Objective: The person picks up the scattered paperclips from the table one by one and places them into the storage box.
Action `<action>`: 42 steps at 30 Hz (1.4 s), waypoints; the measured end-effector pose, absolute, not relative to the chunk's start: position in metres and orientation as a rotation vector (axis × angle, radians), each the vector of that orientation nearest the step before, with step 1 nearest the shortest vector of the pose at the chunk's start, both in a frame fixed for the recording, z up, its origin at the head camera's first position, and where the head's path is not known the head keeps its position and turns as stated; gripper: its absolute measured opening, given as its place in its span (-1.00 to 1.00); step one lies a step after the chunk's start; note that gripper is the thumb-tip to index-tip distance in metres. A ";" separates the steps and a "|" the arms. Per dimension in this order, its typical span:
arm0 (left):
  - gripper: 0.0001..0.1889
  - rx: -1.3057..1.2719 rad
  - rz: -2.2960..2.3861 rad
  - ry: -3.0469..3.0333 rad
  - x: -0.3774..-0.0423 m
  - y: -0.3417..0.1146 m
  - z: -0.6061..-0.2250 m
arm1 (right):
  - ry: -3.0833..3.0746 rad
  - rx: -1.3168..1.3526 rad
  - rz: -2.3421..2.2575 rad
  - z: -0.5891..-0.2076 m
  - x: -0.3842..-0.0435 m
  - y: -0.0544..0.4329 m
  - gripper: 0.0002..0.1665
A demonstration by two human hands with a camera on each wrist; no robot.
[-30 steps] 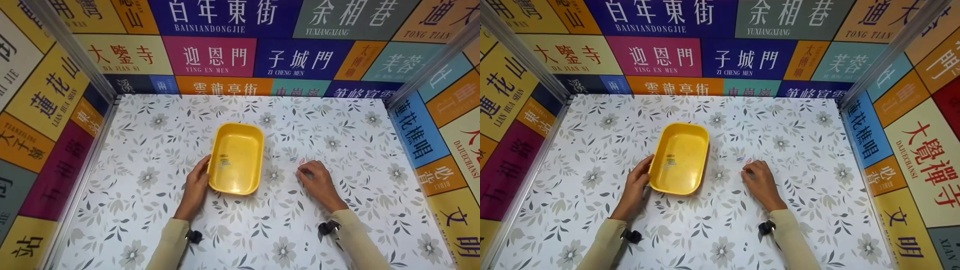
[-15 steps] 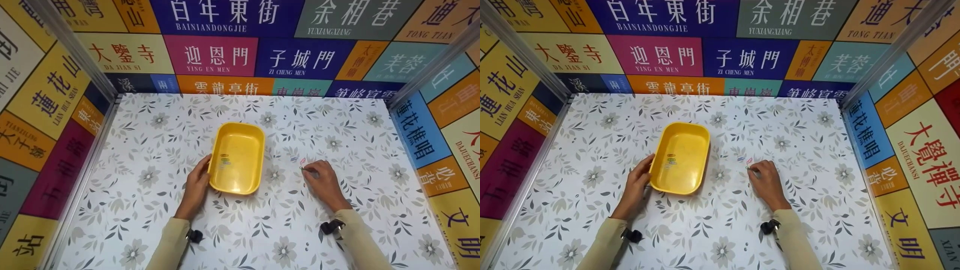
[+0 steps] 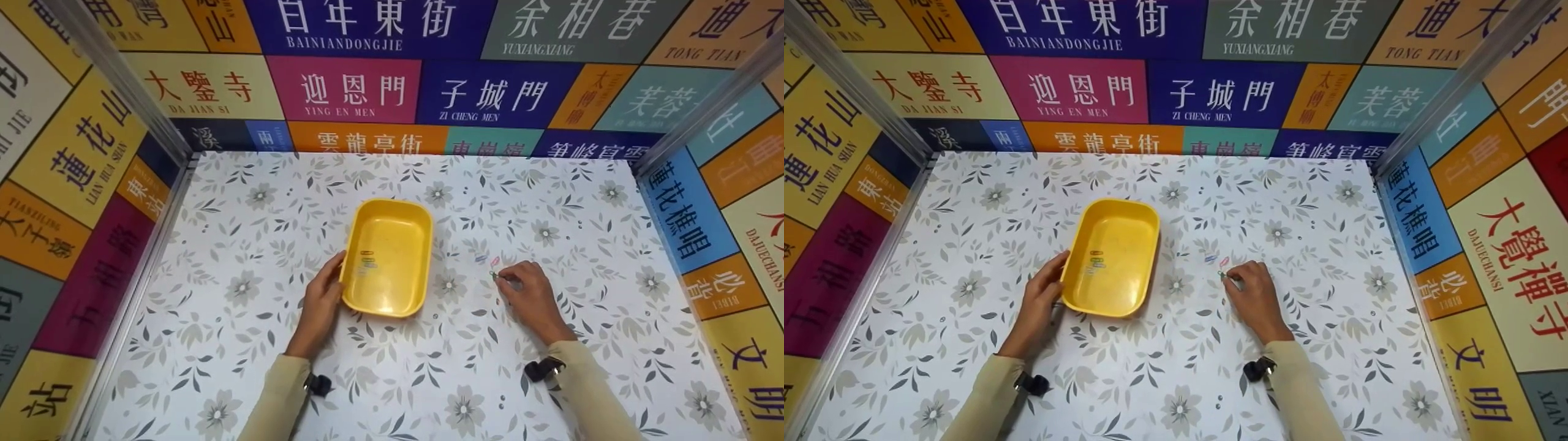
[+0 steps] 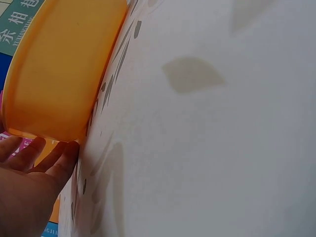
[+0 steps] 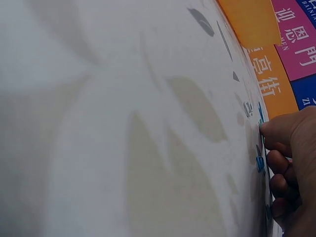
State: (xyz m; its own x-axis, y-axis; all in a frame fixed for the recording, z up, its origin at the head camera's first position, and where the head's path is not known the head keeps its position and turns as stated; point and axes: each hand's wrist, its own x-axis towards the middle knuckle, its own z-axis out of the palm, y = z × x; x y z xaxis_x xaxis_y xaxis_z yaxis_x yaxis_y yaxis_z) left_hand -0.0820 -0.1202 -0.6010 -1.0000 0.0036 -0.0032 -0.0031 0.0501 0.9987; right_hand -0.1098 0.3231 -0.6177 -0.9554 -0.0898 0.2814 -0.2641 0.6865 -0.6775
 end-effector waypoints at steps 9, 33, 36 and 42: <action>-0.38 0.038 2.191 2.272 -0.085 -0.120 -0.603 | -2.663 0.273 1.130 -0.617 -0.111 0.322 -0.95; -0.36 0.009 2.169 2.272 -0.084 -0.121 -0.603 | -2.657 0.246 1.117 -0.616 -0.110 0.319 -0.90; -0.36 0.008 2.186 2.249 -0.083 -0.121 -0.602 | -2.631 0.234 1.146 -0.614 -0.110 0.318 -0.89; -0.36 0.006 2.186 2.243 -0.083 -0.120 -0.601 | -2.604 0.228 1.174 -0.610 -0.109 0.317 -0.95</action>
